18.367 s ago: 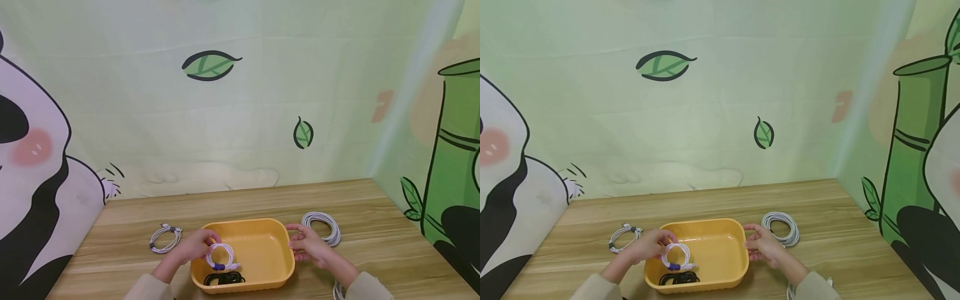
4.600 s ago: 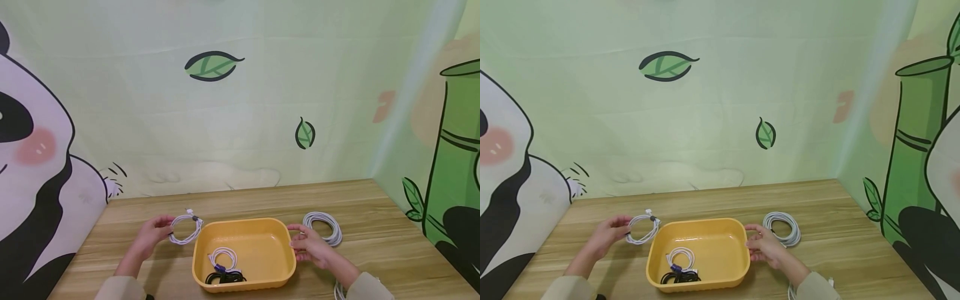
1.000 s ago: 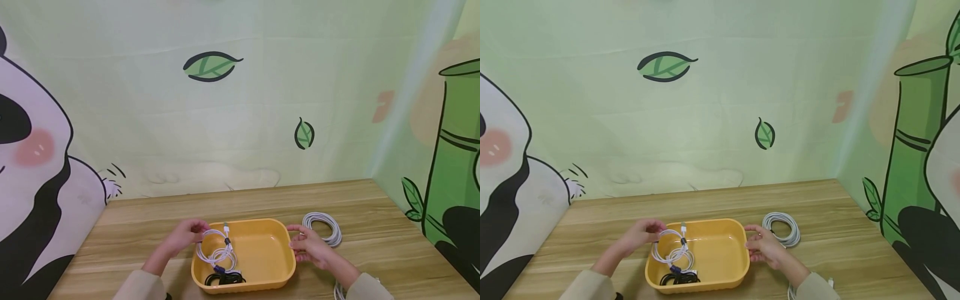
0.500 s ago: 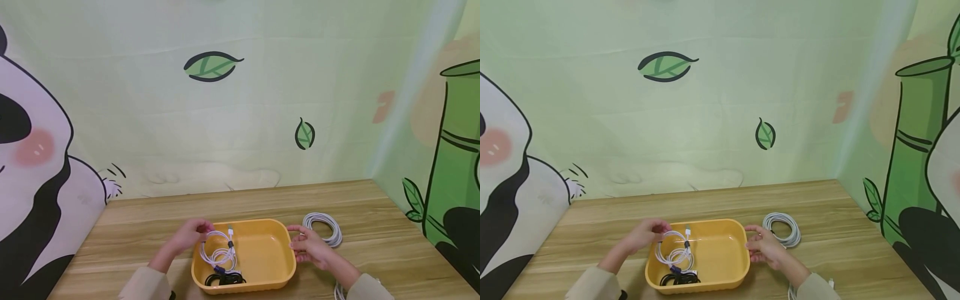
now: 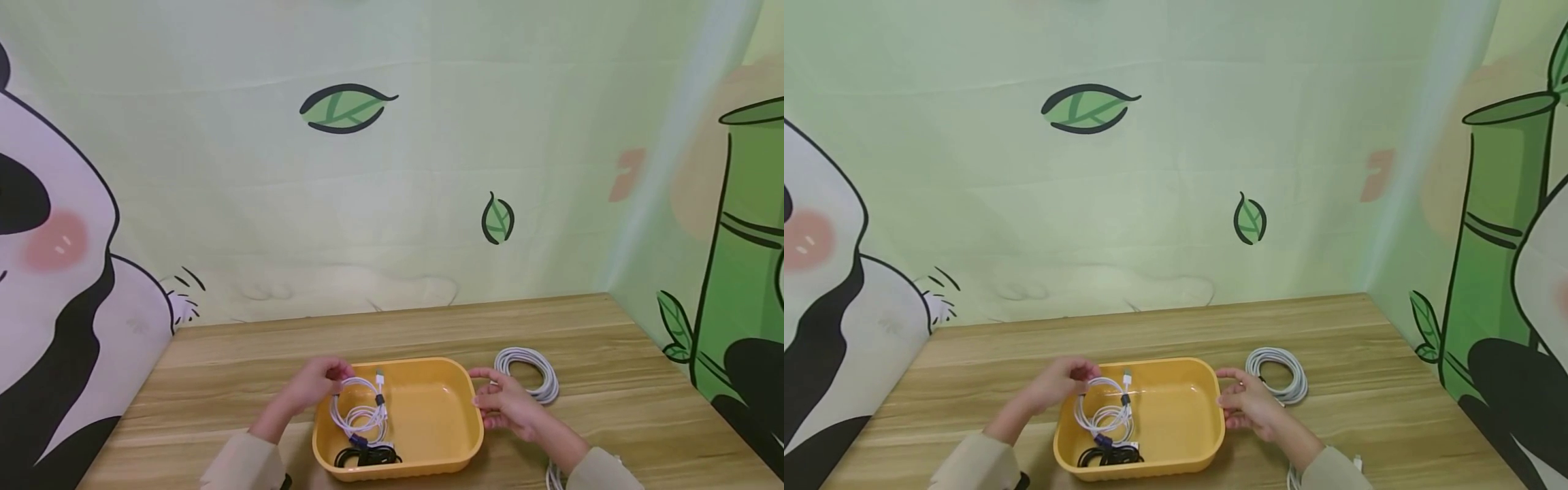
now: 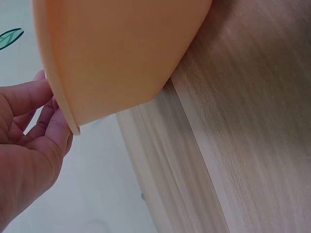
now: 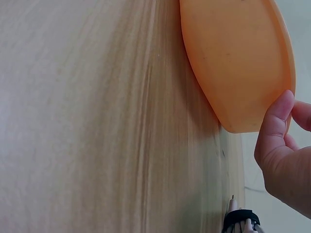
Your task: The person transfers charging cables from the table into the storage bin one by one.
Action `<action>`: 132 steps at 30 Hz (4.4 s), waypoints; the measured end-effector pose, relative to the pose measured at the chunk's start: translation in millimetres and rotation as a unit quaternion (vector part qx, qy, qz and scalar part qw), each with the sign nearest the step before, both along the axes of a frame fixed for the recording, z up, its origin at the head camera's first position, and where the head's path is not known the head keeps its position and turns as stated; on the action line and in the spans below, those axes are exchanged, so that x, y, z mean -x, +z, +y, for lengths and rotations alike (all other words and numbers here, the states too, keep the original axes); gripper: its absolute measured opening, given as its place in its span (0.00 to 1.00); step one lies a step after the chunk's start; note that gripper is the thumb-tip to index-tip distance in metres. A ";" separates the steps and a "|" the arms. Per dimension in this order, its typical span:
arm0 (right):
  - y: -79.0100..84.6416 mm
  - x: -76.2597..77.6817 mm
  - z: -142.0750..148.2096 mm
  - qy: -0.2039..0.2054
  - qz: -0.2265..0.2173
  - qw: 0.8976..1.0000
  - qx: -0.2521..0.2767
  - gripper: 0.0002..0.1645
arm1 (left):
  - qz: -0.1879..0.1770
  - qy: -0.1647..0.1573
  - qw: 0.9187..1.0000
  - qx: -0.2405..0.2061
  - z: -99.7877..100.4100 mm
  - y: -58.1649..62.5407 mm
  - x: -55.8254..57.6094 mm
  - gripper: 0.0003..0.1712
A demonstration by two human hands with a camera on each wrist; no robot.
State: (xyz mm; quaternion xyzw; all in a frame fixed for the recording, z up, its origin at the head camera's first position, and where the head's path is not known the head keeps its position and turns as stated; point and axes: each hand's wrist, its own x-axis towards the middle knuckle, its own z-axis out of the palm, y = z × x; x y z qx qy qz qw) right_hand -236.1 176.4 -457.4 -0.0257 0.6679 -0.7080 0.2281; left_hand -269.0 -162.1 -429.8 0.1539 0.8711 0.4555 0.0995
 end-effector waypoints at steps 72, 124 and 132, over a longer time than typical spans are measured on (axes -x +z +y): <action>-0.9 -0.9 0.3 -0.004 0.003 1.000 -0.002 0.36 | 0.221 0.085 0.952 0.193 28.2 -20.7 -2.7 0.12; -3.5 -0.8 0.8 -0.003 0.000 1.000 0.003 0.36 | 0.271 0.116 0.934 0.203 28.8 -28.3 -4.9 0.11; -3.3 -1.4 0.5 -0.005 0.000 1.000 0.001 0.36 | 0.279 0.108 0.931 0.209 28.5 -29.4 -5.9 0.12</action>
